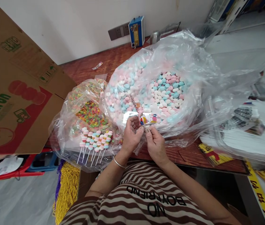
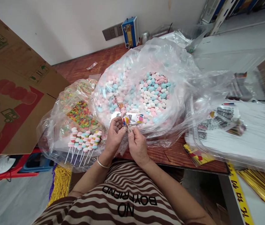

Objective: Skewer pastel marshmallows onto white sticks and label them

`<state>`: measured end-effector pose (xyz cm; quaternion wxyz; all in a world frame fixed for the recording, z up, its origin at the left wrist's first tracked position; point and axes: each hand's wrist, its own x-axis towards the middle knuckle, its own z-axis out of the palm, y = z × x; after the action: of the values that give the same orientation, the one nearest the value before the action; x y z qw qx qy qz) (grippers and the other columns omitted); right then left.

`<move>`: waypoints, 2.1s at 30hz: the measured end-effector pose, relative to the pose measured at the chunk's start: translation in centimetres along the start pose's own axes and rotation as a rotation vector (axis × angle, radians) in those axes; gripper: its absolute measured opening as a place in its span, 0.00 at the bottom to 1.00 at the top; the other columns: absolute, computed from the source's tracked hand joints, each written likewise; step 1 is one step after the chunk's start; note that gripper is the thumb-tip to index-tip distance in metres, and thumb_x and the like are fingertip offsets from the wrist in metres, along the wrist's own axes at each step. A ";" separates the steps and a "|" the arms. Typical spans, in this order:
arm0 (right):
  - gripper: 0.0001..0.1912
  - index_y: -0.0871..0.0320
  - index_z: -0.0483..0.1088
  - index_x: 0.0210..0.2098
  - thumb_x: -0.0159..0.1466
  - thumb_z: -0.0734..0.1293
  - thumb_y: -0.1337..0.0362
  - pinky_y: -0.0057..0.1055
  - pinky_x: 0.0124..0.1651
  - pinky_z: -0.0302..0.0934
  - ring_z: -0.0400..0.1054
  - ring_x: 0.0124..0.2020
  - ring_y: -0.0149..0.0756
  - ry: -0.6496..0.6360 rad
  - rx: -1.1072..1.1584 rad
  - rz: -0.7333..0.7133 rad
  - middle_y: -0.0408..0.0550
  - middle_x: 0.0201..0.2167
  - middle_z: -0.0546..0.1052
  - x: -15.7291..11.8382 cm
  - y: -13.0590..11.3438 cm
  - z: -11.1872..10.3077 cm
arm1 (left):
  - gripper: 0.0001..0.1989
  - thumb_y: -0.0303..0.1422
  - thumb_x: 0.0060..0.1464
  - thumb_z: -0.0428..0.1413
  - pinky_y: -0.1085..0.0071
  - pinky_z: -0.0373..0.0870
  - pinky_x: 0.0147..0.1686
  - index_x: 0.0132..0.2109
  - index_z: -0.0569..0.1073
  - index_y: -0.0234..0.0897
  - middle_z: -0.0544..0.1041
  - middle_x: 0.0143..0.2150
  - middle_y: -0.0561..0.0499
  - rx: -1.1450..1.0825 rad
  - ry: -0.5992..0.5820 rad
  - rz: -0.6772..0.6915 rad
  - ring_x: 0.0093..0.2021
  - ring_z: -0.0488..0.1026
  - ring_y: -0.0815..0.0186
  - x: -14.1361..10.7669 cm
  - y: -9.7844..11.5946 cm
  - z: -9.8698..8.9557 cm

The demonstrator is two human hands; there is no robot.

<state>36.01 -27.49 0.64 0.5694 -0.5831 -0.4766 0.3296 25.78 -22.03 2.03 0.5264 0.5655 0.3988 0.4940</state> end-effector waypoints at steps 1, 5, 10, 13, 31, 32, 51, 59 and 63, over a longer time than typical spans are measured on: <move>0.13 0.54 0.63 0.31 0.72 0.58 0.58 0.29 0.31 0.53 0.59 0.26 0.32 -0.003 -0.037 -0.024 0.39 0.24 0.66 0.0 -0.2 0.0 | 0.21 0.37 0.57 0.62 0.66 0.72 0.52 0.55 0.67 0.40 0.77 0.48 0.46 -0.092 -0.024 -0.081 0.47 0.76 0.64 0.0 0.2 0.2; 0.10 0.54 0.67 0.36 0.72 0.58 0.59 0.29 0.32 0.55 0.65 0.27 0.34 -0.031 -0.144 -0.068 0.42 0.27 0.72 -0.4 -0.5 0.2 | 0.24 0.40 0.55 0.64 0.67 0.72 0.49 0.56 0.70 0.41 0.79 0.45 0.47 -0.319 -0.027 -0.236 0.45 0.78 0.64 -0.2 0.5 0.9; 0.11 0.53 0.65 0.35 0.72 0.56 0.60 0.29 0.29 0.55 0.66 0.24 0.34 -0.034 -0.243 -0.124 0.43 0.25 0.72 -1.0 -0.5 0.7 | 0.19 0.40 0.55 0.64 0.75 0.71 0.39 0.51 0.73 0.39 0.78 0.38 0.52 -0.397 0.073 -0.272 0.35 0.74 0.71 -0.6 0.3 1.2; 0.10 0.53 0.66 0.38 0.72 0.55 0.61 0.30 0.31 0.58 0.70 0.28 0.37 -0.049 -0.265 -0.150 0.47 0.30 0.76 -1.3 -0.4 1.0 | 0.18 0.39 0.53 0.65 0.77 0.68 0.34 0.48 0.73 0.39 0.76 0.36 0.55 -0.419 0.131 -0.285 0.32 0.71 0.73 -0.5 0.5 1.6; 0.10 0.55 0.68 0.39 0.73 0.57 0.66 0.29 0.29 0.56 0.68 0.24 0.34 -0.025 -0.373 -0.396 0.42 0.24 0.74 -2.0 0.7 -0.2 | 0.26 0.49 0.50 0.64 0.66 0.75 0.39 0.52 0.72 0.42 0.78 0.50 0.43 -0.532 -0.054 -0.239 0.44 0.78 0.60 2.6 3.9 -0.4; 0.09 0.56 0.69 0.40 0.72 0.57 0.66 0.29 0.30 0.57 0.69 0.24 0.34 -0.034 -0.404 -0.450 0.43 0.25 0.75 -2.2 0.9 -0.2 | 0.24 0.48 0.50 0.65 0.69 0.74 0.34 0.50 0.73 0.41 0.78 0.44 0.46 -0.575 -0.036 -0.244 0.38 0.78 0.65 3.2 4.2 -0.5; 0.11 0.53 0.62 0.33 0.73 0.57 0.64 0.29 0.26 0.52 0.61 0.20 0.31 -0.101 -0.317 -0.332 0.38 0.21 0.67 -1.9 -0.6 0.0 | 0.22 0.39 0.46 0.71 0.79 0.52 0.17 0.40 0.68 0.38 0.60 0.18 0.66 -0.723 0.053 -0.294 0.14 0.52 0.80 1.8 4.3 1.7; 0.16 0.54 0.62 0.30 0.74 0.56 0.58 0.27 0.28 0.55 0.61 0.24 0.31 -0.275 -0.133 -0.105 0.38 0.22 0.66 -2.5 -0.9 -0.4 | 0.25 0.39 0.44 0.72 0.79 0.47 0.16 0.42 0.67 0.39 0.60 0.18 0.66 -0.707 0.128 -0.224 0.14 0.52 0.80 2.4 4.5 1.6; 0.14 0.54 0.61 0.29 0.73 0.57 0.61 0.27 0.27 0.53 0.59 0.22 0.30 -0.184 -0.216 -0.185 0.37 0.21 0.65 -2.5 -0.7 -0.1 | 0.25 0.42 0.45 0.71 0.77 0.54 0.19 0.41 0.67 0.39 0.59 0.17 0.67 -0.632 0.120 -0.234 0.14 0.52 0.79 1.9 3.9 2.2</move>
<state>35.16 -29.90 0.97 0.4854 -0.5619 -0.6110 0.2744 28.06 -21.12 6.22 0.7044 0.2947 0.3186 0.5616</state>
